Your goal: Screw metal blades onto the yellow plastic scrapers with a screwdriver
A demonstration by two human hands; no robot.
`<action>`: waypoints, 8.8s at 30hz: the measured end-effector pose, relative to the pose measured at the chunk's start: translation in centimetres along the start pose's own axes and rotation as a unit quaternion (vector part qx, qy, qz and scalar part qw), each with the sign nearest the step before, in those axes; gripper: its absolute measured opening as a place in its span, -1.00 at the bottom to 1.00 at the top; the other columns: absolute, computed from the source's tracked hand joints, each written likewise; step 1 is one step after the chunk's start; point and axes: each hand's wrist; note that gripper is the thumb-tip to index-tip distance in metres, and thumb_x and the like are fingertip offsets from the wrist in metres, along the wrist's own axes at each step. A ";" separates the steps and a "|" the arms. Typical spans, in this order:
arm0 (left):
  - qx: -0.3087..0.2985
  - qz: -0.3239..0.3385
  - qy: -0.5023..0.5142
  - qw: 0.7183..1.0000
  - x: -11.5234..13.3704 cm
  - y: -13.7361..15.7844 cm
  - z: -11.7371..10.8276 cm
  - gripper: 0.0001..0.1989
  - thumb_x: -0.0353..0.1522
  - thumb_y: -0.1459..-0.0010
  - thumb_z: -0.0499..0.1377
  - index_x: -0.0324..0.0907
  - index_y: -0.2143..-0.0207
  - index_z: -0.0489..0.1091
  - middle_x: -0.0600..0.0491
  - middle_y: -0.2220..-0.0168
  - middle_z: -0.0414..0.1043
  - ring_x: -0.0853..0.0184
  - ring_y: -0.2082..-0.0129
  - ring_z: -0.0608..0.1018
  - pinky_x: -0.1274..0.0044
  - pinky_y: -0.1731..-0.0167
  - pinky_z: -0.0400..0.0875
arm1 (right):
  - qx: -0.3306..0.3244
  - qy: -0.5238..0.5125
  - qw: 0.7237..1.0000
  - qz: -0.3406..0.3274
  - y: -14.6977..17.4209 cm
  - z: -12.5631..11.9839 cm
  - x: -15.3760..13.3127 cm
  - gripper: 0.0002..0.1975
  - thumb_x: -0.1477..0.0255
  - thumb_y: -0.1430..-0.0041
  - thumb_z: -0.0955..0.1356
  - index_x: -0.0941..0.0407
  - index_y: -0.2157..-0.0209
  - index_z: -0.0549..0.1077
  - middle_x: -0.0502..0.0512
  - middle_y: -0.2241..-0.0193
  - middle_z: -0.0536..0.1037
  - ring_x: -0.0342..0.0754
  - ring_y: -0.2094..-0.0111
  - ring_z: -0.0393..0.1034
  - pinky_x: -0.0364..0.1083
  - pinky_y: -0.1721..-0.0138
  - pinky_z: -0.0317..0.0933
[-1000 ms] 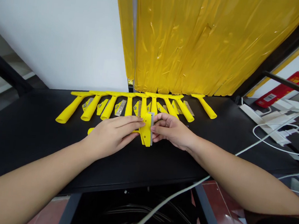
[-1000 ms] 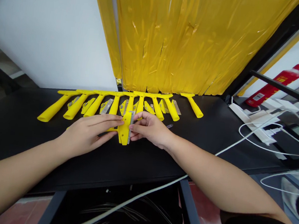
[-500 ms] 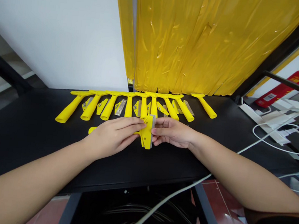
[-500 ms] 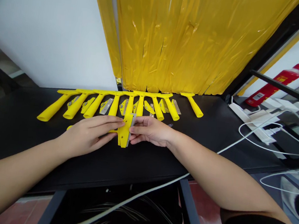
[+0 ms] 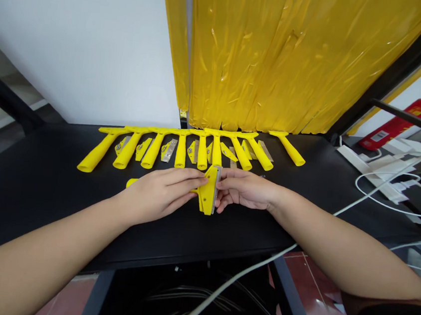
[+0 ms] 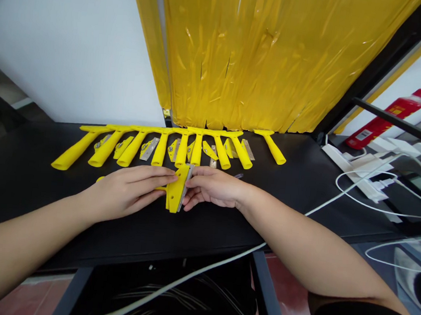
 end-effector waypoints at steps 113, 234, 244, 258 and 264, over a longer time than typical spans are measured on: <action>-0.044 -0.003 -0.022 0.999 -0.6 0.2 0.5 -0.75 -0.41 -0.46 0.13 -0.15 -0.03 0.59 0.02 -0.07 0.68 0.28 0.05 0.74 0.42 0.04 0.70 | 0.150 0.732 0.661 -0.070 2.4 -1.8 -3.0 -0.90 0.49 -0.22 0.45 0.09 0.26 0.67 0.10 0.32 0.67 -0.02 0.34 0.48 -0.04 0.31 0.23; -0.011 0.012 -0.137 0.990 1.2 -0.7 0.3 -0.72 -0.54 -0.37 0.14 -0.13 0.02 0.56 -0.09 -0.21 0.57 0.22 0.14 0.68 0.37 0.13 0.66 | 0.119 0.165 0.973 -0.108 -1.2 0.1 -0.3 -0.67 0.57 -0.16 0.49 0.07 0.15 0.32 -0.13 0.44 0.56 -0.16 0.46 0.55 -0.14 0.40 0.51; -0.039 0.006 -0.115 0.993 1.3 -0.6 0.3 -0.69 -0.52 -0.41 0.04 -0.11 0.19 0.58 -0.15 -0.27 0.48 0.17 0.09 0.66 0.34 0.15 0.63 | 0.124 0.156 0.975 -0.103 -1.0 0.2 -0.6 -0.59 0.42 -0.09 0.57 0.07 0.17 0.31 -0.14 0.48 0.55 -0.15 0.49 0.54 -0.15 0.44 0.50; 0.150 -0.222 0.359 0.894 -0.2 -0.1 -0.7 -0.84 -0.47 -0.31 0.29 -0.14 0.17 0.35 -0.18 -0.20 0.50 0.15 -0.12 0.63 0.46 0.13 0.63 | 0.251 0.744 0.607 -0.119 1.8 -1.4 -2.5 -0.87 0.50 -0.27 0.43 0.12 0.18 0.65 0.15 0.21 0.70 0.07 0.22 0.57 0.02 0.18 0.36; 0.165 -0.380 0.564 0.714 0.0 -1.1 -0.8 -0.59 -0.31 -0.21 0.43 -0.05 0.19 0.19 0.19 0.39 0.46 0.39 0.50 0.57 0.63 0.61 0.45 | 0.226 0.792 0.567 -0.031 0.9 -0.6 -1.8 -0.85 0.46 -0.32 0.41 0.15 0.16 0.66 0.22 0.20 0.69 0.16 0.17 0.60 0.08 0.17 0.39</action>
Point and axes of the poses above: each hand's wrist, its own y-axis away from the middle knuckle, its own z-axis out of the palm, x = y × z
